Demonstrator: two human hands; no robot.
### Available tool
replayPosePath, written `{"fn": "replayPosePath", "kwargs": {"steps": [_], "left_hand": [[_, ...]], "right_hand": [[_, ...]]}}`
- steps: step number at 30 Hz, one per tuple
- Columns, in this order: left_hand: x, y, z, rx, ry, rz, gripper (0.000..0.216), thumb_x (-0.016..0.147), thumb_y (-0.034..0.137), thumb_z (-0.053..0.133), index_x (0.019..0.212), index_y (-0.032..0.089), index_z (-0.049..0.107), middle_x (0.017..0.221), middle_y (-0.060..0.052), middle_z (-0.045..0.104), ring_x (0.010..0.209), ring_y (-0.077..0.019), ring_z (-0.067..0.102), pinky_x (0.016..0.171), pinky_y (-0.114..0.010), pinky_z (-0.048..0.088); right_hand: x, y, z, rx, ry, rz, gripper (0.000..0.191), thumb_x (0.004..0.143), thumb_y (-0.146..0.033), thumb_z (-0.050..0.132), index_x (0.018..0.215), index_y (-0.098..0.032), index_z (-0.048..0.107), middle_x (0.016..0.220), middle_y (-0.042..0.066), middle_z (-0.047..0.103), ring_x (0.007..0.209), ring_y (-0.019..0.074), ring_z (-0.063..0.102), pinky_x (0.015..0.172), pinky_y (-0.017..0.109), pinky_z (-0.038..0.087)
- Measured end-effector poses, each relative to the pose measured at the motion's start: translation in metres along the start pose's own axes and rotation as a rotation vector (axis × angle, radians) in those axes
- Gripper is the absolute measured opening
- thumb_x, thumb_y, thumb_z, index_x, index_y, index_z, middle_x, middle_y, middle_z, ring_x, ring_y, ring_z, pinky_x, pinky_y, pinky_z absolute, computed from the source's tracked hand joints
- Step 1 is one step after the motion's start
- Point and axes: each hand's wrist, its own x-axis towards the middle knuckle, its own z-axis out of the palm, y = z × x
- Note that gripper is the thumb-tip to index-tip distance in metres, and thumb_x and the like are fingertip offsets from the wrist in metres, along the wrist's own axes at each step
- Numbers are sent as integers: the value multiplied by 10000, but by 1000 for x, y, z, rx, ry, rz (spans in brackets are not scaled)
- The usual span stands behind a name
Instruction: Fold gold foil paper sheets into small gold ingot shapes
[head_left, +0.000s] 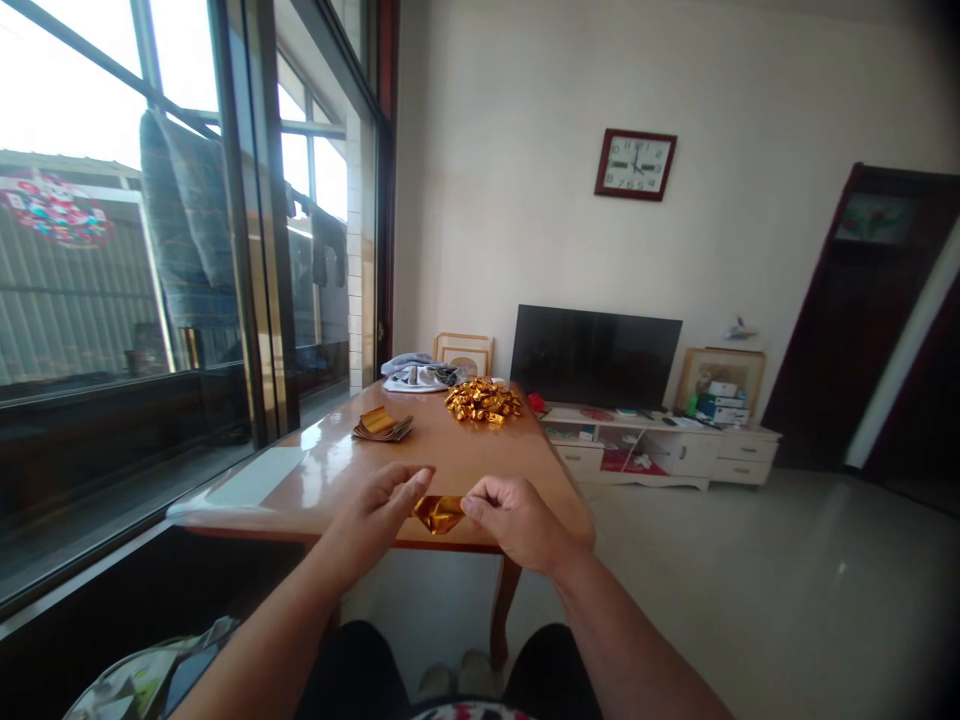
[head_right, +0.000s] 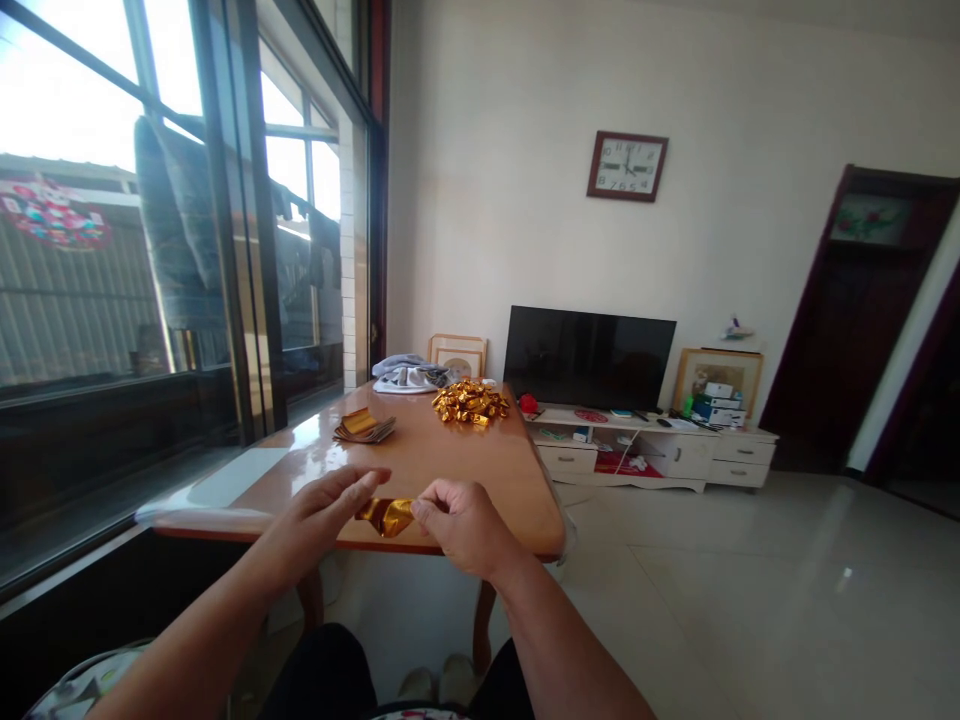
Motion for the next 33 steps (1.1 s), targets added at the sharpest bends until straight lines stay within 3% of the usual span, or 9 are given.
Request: {"fn": "replayPosePath", "kwargs": {"steps": [3,7,10,15,22,25,33], "left_hand": [[-1,6,1,28,-137,100,227,794,434,723,801,214,782,797,-65,728,784,-226,620,711,-278,472],[-5,2,5,-21,-148,46,309,848,447,660,700,185,729,677,-46,676,654,-180,585,628,-263,453],[-8,-4,7,-141,-79,-30,326,839,473,675,731,168,715,693,-50,674,664,-185,595,643,-279,466],[-13,-11,13,-251,-21,-67,321,836,467,694,758,156,704,718,-46,668,696,-173,583,666,-265,457],[-18,-14,20,-367,-77,-125,276,836,437,706,852,161,711,777,-46,695,712,-163,606,673,-254,466],[-18,-15,21,-409,-113,-184,285,819,431,726,938,173,713,768,-38,698,649,-150,599,615,-243,461],[-19,-18,24,-496,-86,-192,265,831,410,729,832,154,665,690,-15,640,590,-103,532,541,-198,379]], "right_hand": [[0,-2,3,-6,-45,14,298,890,-438,624,793,-164,689,665,-17,614,576,105,460,537,216,365],[0,-1,11,119,-14,19,300,869,-452,661,880,-156,705,747,-7,645,645,112,504,580,217,392],[-2,5,20,277,30,13,316,852,-447,694,989,-163,702,851,4,668,725,120,541,674,234,433],[-5,9,35,391,74,15,338,842,-461,705,1008,-167,690,884,27,689,785,152,586,712,254,464],[-4,9,37,215,172,-14,321,886,-473,633,808,-163,657,739,7,636,668,134,525,634,242,441],[-6,10,35,207,139,-4,293,890,-450,626,808,-168,634,694,-16,600,617,116,480,581,227,409],[-6,7,40,256,164,-1,264,876,-431,646,882,-167,666,790,18,665,703,148,567,653,252,466]]}}
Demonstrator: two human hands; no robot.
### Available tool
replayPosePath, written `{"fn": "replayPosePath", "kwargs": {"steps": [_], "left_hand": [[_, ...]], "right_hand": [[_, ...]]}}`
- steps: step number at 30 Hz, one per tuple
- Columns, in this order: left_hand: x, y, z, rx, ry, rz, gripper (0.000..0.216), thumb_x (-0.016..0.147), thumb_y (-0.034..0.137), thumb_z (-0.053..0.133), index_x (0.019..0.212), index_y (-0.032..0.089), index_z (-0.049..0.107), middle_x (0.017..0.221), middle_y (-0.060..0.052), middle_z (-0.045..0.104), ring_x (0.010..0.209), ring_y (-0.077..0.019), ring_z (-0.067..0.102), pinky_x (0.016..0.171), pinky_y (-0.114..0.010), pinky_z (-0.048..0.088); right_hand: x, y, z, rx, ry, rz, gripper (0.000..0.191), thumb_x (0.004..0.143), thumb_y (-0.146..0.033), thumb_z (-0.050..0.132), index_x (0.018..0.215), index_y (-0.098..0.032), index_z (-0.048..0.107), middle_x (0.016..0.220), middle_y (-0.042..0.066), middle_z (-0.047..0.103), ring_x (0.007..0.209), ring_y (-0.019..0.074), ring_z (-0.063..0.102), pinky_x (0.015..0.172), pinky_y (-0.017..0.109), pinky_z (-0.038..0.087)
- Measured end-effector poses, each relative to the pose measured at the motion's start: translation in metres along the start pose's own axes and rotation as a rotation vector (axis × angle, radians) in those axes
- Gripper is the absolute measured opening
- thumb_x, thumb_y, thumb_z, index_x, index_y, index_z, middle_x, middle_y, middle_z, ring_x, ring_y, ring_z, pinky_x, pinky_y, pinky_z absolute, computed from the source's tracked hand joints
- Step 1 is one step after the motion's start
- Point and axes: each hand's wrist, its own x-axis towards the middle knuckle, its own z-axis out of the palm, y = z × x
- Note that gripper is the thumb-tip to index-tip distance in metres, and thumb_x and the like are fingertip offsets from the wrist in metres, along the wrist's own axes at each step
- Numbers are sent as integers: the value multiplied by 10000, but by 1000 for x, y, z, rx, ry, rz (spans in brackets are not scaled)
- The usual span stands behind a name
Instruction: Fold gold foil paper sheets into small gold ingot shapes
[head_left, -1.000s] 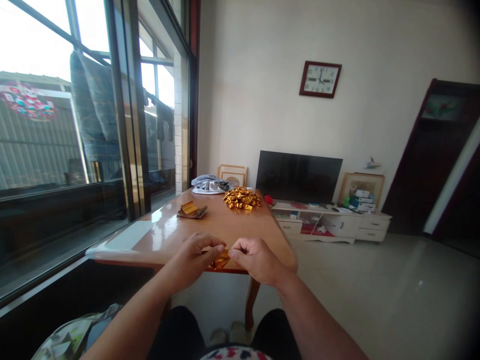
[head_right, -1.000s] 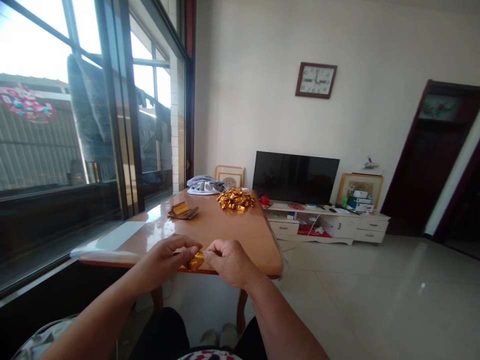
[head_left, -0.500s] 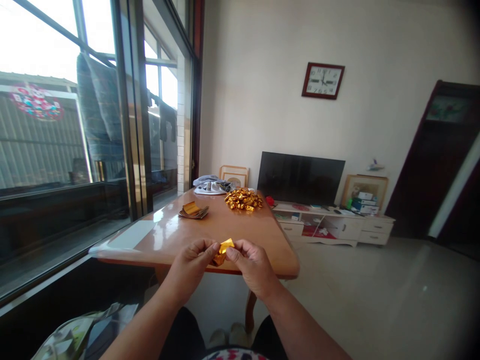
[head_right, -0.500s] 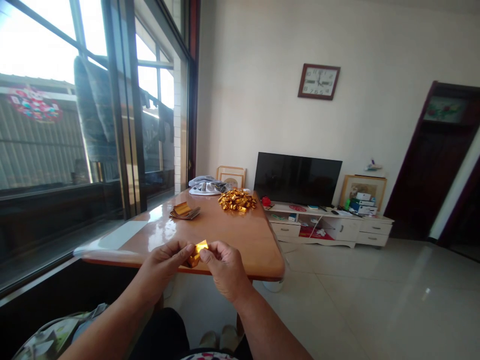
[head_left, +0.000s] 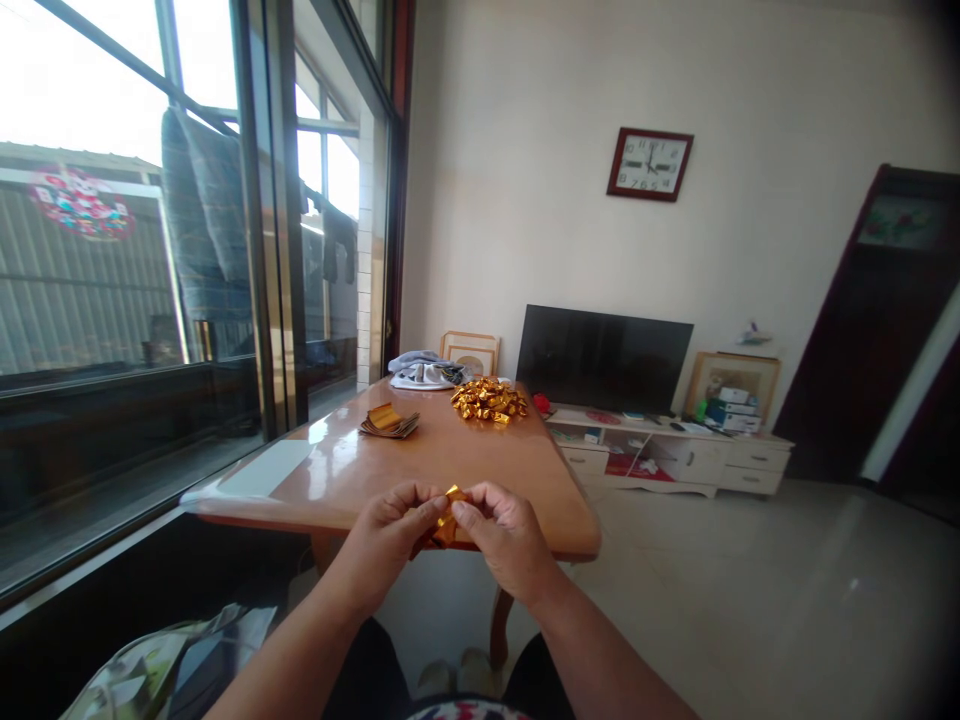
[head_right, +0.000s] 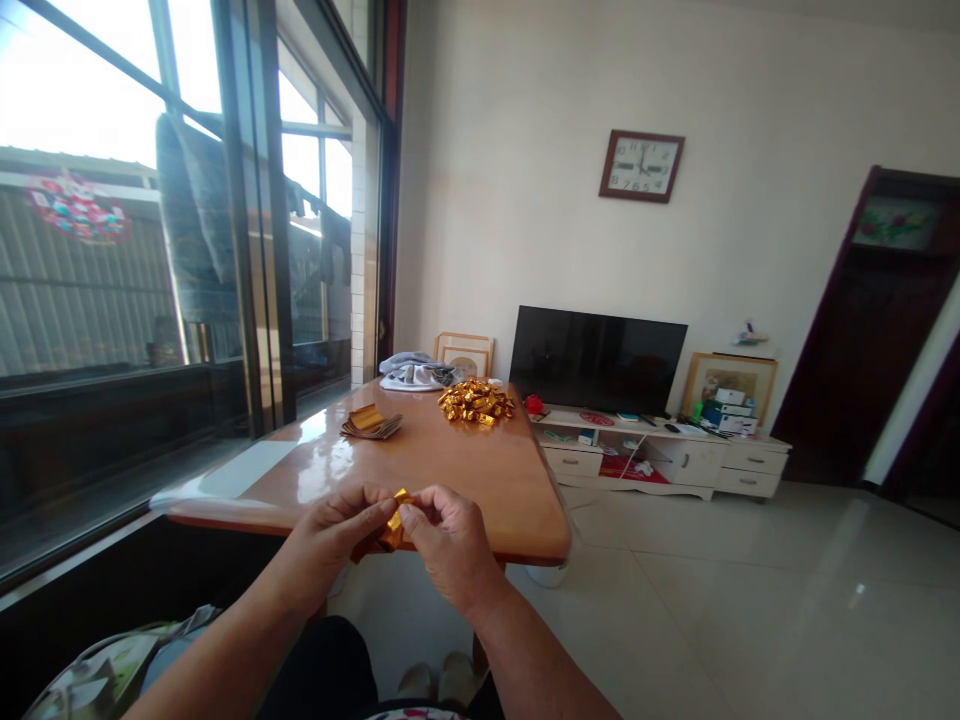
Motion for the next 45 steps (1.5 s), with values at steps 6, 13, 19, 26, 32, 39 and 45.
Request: {"fn": "replayPosePath", "kwargs": {"steps": [6,13,19,26,32,39,45], "left_hand": [[1,-3,-7,-302,-73,-65,214,852,360,706,803,163,639,742,-16,602,641,-114,530,575,-213,403],[1,-7,-11,-514,-197,2,142,844,286,693,799,153,674,804,-33,558,858,-166,562,885,-317,468],[1,-8,-10,-494,-189,-9,168,873,305,663,793,159,635,796,-27,569,792,-145,555,758,-266,463],[3,-7,3,-242,40,48,187,870,332,708,856,157,642,674,8,611,556,-80,503,530,-192,363],[1,-5,9,-189,101,95,221,830,350,752,923,162,685,824,-42,721,719,-143,647,651,-235,479],[3,-15,8,-54,185,207,229,819,360,759,911,155,711,810,-38,706,704,-125,624,649,-223,481],[2,-16,11,66,243,253,260,797,401,763,898,163,732,866,-65,726,788,-188,661,683,-272,523]], "right_hand": [[-4,-6,0,-91,116,-118,254,904,-409,614,959,-173,691,834,41,688,755,167,585,705,266,466],[-8,-15,6,-120,106,-164,185,915,-345,601,909,-186,697,787,24,698,715,160,602,682,259,466],[-11,-20,11,-178,133,-272,134,918,-280,588,921,-205,697,838,34,711,776,178,641,744,283,497],[-18,-26,17,-380,172,-503,160,935,-207,564,1022,-241,695,915,57,700,869,205,619,808,341,486],[-11,-16,18,-474,278,-537,190,944,-176,549,1065,-236,684,946,70,698,887,212,615,806,355,489],[-7,-7,17,-527,336,-585,222,939,-147,550,1107,-221,675,966,71,690,901,210,623,806,357,514],[-7,-5,18,-498,356,-538,221,939,-157,557,1105,-225,686,971,76,696,901,212,630,804,361,524]]}}
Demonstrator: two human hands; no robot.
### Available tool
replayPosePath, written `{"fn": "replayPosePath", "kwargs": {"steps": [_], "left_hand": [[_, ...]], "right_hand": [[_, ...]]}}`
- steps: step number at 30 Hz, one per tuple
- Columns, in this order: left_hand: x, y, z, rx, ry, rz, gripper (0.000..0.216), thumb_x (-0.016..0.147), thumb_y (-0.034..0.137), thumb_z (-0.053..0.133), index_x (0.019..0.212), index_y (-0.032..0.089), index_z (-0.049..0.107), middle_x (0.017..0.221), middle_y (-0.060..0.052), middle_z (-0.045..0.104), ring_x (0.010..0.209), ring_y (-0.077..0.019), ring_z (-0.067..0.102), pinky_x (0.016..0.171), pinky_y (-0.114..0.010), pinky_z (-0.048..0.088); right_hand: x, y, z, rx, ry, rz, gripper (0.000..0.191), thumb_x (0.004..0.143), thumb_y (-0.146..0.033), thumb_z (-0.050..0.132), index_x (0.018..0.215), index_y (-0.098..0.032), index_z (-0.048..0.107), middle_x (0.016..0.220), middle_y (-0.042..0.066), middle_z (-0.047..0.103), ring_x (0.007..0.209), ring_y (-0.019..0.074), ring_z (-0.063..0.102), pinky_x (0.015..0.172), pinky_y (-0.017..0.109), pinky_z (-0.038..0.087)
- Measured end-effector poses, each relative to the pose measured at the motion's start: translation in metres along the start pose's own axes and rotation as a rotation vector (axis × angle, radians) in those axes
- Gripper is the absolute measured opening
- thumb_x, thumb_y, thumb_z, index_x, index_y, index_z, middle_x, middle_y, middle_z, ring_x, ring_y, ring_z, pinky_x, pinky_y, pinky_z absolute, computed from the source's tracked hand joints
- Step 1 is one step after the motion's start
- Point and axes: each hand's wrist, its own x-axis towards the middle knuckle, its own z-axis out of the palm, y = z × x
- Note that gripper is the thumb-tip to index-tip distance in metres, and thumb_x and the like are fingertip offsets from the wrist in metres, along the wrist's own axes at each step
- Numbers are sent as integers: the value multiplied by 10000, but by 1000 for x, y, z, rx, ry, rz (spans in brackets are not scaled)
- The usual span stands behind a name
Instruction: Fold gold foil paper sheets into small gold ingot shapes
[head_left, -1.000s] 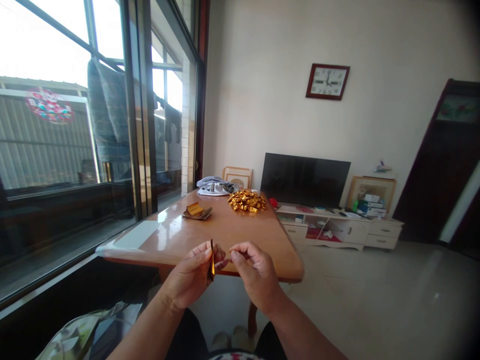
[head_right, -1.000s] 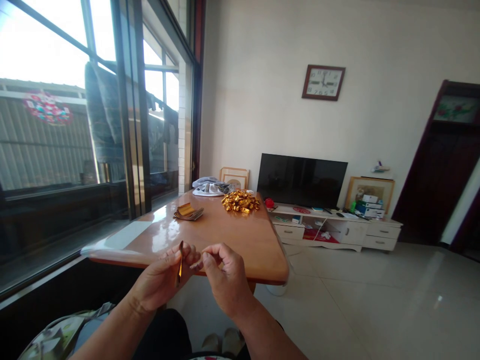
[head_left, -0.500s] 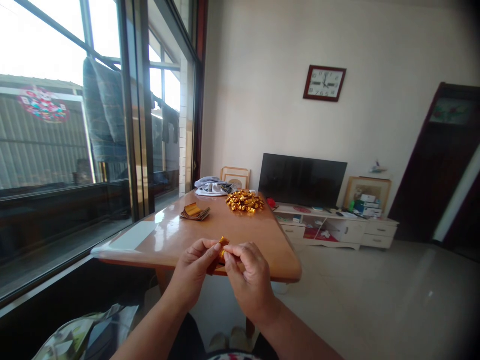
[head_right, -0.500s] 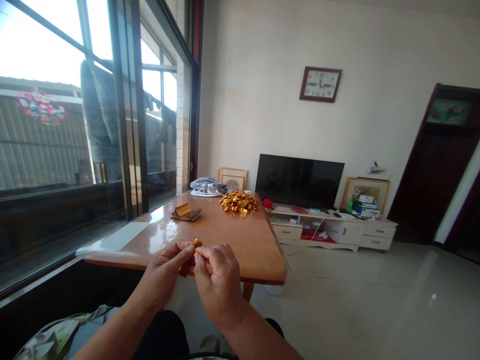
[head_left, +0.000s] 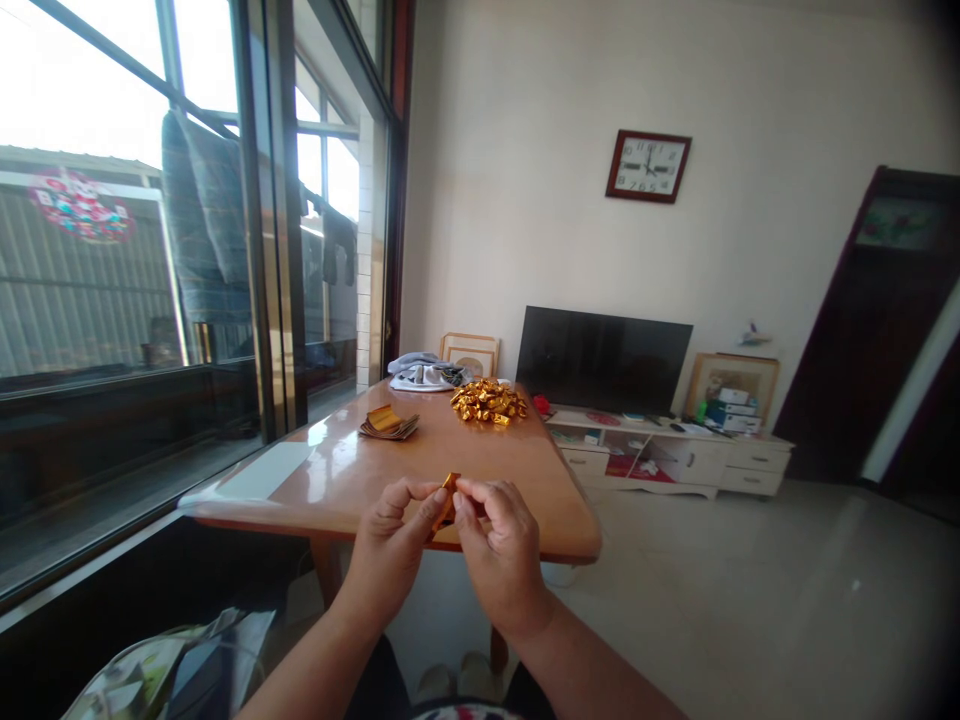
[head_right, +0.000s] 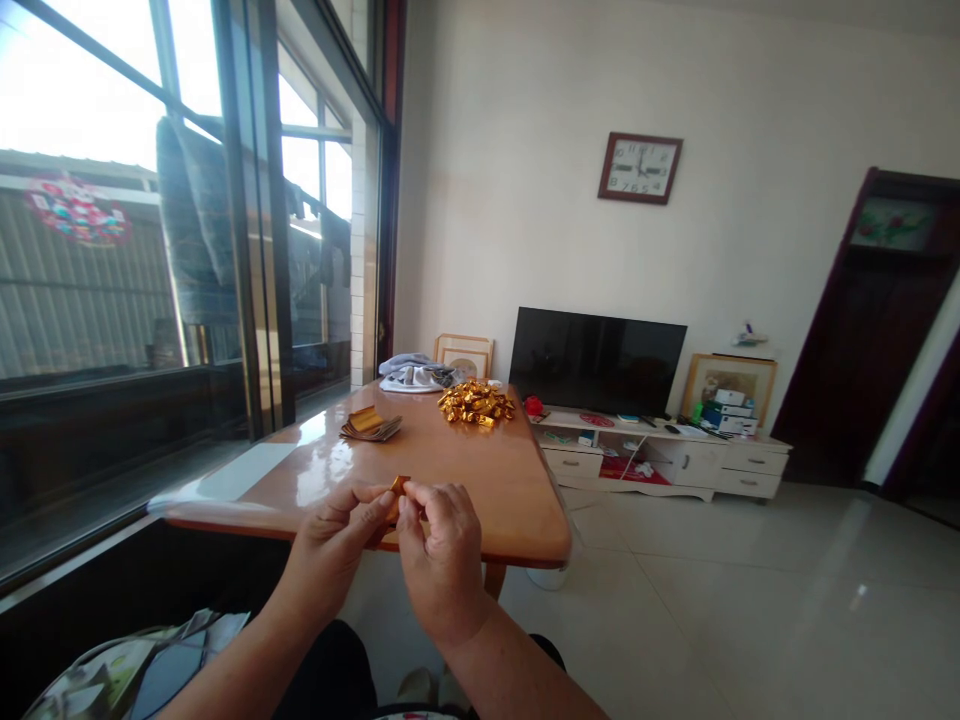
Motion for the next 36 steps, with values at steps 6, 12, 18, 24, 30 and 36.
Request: {"fn": "replayPosePath", "kwargs": {"steps": [6,12,18,24,30,36], "left_hand": [[-3,6,2,157,23,86,237,801,399,752,893,181,742,796,-38,713,708,-171,632,601,-246,494],[-2,1,-1,228,-45,103,228,858,416,688,891,193,720,836,-48,722,749,-181,635,660,-263,510],[0,-2,-5,299,-88,119,244,901,430,632,925,194,688,850,-54,712,795,-194,644,713,-294,521],[-1,-1,-5,363,-133,135,245,935,421,582,916,196,676,857,-62,702,796,-197,647,703,-303,519],[1,3,-4,445,-113,190,240,912,417,612,861,188,661,831,-62,676,794,-200,638,698,-303,518],[0,5,-3,439,-135,163,239,906,412,621,840,185,660,806,-54,672,790,-195,631,701,-291,510]], "right_hand": [[0,1,1,106,-4,126,169,932,-217,589,1058,-219,703,955,64,697,876,196,644,780,326,528],[0,7,6,455,-57,399,150,905,-321,647,969,-189,676,883,48,703,784,174,650,723,298,536],[5,7,4,706,-129,536,182,858,-335,702,920,-171,653,816,24,675,733,150,619,695,278,506],[9,7,-2,640,-163,557,191,853,-343,702,877,-157,667,760,13,650,692,134,576,653,255,470],[12,4,-9,541,-201,543,197,851,-353,697,863,-157,683,704,-9,612,639,114,523,587,222,429],[12,5,-13,491,-235,484,208,877,-365,661,839,-161,661,655,-27,554,597,103,465,548,214,392]]}}
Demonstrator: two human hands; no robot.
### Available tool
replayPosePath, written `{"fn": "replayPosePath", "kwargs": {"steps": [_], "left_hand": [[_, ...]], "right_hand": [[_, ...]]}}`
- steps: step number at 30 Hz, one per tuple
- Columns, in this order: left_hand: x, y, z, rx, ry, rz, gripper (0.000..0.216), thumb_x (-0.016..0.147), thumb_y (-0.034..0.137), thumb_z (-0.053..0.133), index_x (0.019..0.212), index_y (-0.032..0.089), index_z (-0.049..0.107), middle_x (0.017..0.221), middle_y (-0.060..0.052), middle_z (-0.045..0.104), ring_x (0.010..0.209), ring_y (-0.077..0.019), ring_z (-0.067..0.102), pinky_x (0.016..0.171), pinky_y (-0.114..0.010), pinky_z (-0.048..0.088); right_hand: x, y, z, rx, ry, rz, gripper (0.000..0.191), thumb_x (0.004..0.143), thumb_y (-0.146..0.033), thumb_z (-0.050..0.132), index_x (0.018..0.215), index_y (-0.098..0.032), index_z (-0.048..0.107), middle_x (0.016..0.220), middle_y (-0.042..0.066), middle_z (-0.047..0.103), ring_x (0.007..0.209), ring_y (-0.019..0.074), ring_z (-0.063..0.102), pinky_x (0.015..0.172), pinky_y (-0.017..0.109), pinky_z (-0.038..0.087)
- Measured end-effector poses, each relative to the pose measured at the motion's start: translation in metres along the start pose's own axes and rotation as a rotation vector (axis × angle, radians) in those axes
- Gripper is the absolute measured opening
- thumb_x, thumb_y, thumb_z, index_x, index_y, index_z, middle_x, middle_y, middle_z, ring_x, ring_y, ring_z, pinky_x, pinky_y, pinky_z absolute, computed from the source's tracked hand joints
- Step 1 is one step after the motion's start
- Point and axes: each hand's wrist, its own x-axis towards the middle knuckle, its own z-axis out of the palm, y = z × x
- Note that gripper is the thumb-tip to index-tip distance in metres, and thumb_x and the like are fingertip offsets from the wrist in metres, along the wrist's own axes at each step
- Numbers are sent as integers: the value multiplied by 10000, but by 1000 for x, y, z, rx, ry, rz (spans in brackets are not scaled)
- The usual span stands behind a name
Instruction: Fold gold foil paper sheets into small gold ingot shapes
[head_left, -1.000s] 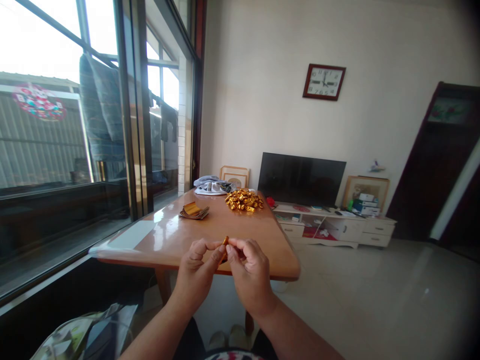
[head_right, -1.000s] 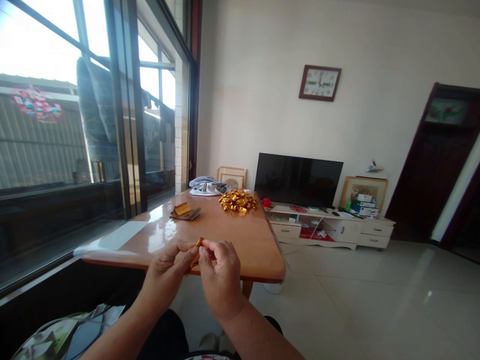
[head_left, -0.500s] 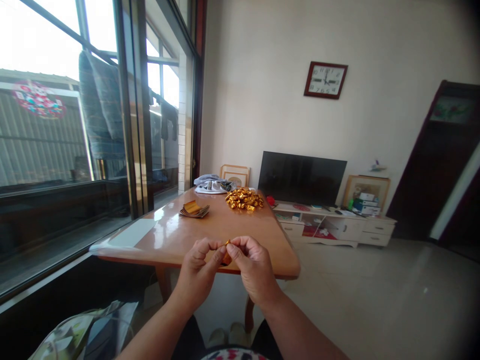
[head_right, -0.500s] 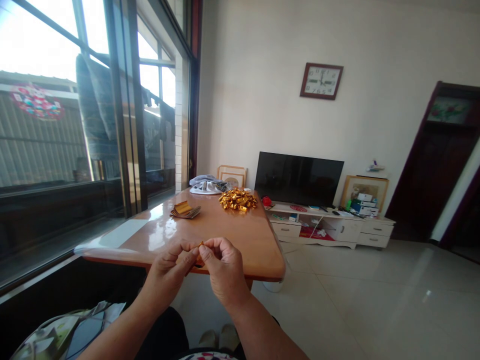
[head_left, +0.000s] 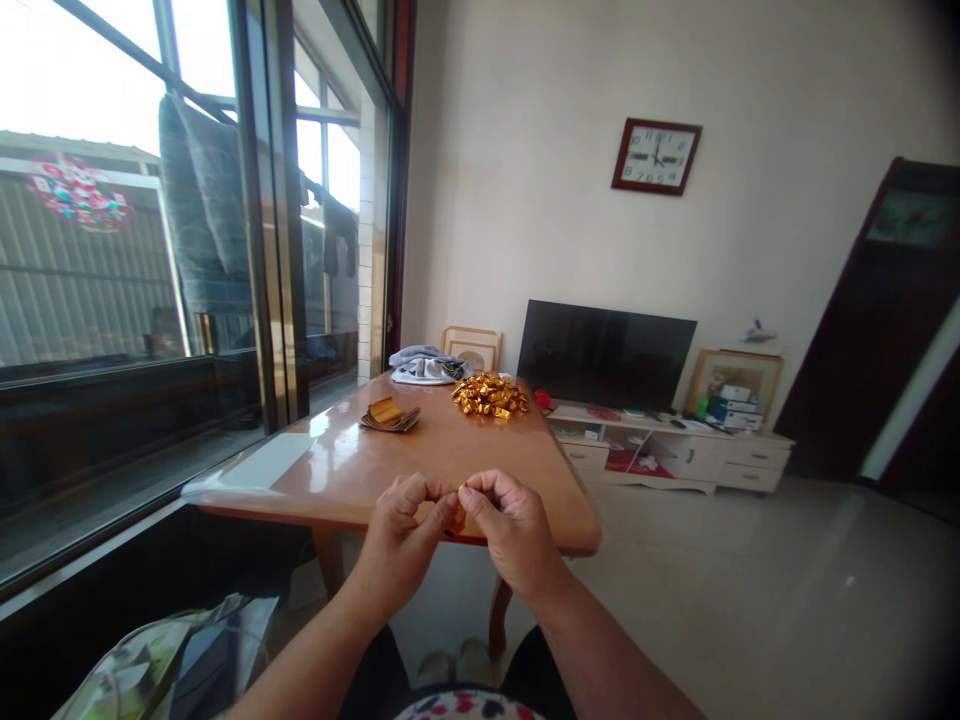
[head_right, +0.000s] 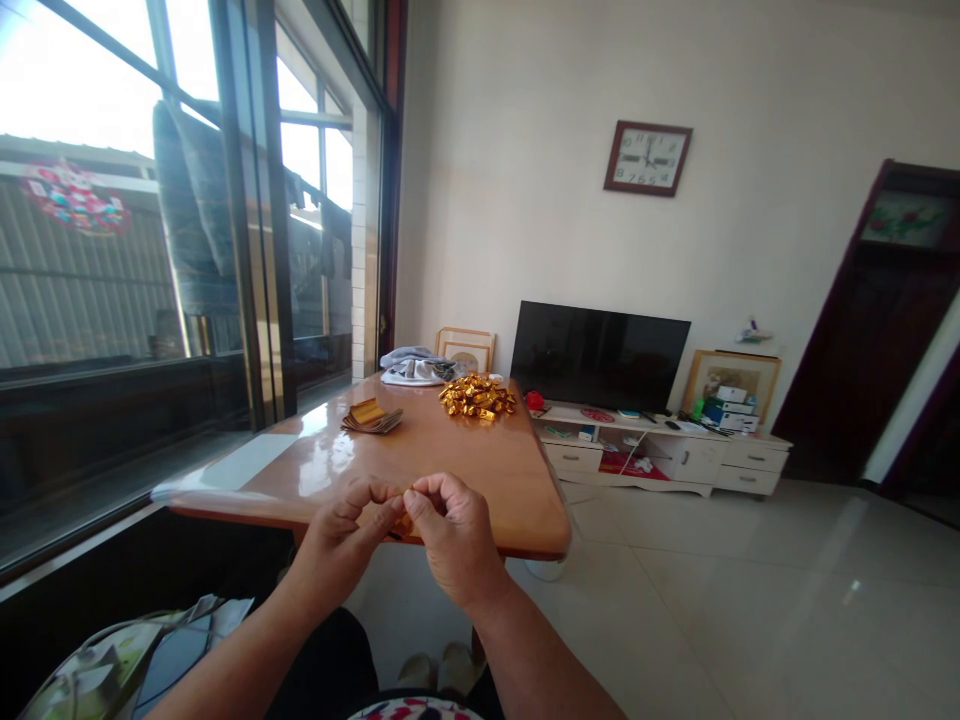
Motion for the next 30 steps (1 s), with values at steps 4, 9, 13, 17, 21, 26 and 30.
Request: {"fn": "replayPosePath", "kwargs": {"steps": [4,9,13,17,21,26,30], "left_hand": [[-1,-2,1,-117,-47,-60,234,919,409,609,944,187,677,867,-66,697,846,-204,645,766,-308,518],[-1,-3,0,-156,-84,-71,243,917,421,609,874,188,660,834,-55,674,803,-191,627,742,-289,508],[0,0,-1,-102,-83,-51,252,913,416,608,814,187,643,790,-44,646,746,-174,597,688,-267,489],[-1,6,-1,-43,-93,-41,265,912,410,599,776,190,653,760,-42,641,744,-179,596,679,-265,480],[-2,11,1,-24,-95,-22,252,899,385,609,740,196,661,752,-38,642,753,-183,596,678,-262,479],[-1,8,1,-165,-93,-126,257,880,414,635,767,184,653,735,-39,645,697,-170,595,642,-261,487],[1,0,1,-359,-109,-234,295,881,444,638,809,158,636,695,-23,629,631,-141,572,610,-249,474]], "right_hand": [[-1,3,-2,36,-29,1,224,894,-390,632,847,-171,637,669,-21,553,605,112,463,554,223,396],[-1,7,-1,31,-11,6,236,886,-407,639,855,-173,634,642,-40,487,579,106,404,532,223,354],[-2,8,1,18,-2,23,240,879,-406,645,849,-170,616,659,-41,496,583,103,412,532,219,352],[-2,6,0,-66,-6,-12,247,890,-401,623,792,-177,593,621,-46,481,563,103,412,519,220,347],[-2,5,-2,-136,28,-62,255,890,-381,607,727,-189,566,577,-50,464,551,108,412,523,224,354],[0,12,-2,-44,9,15,290,902,-438,600,768,-181,601,629,-30,531,574,112,441,544,226,375],[1,19,-3,5,15,73,338,942,-485,531,831,-179,623,694,0,608,598,122,485,555,230,391]]}}
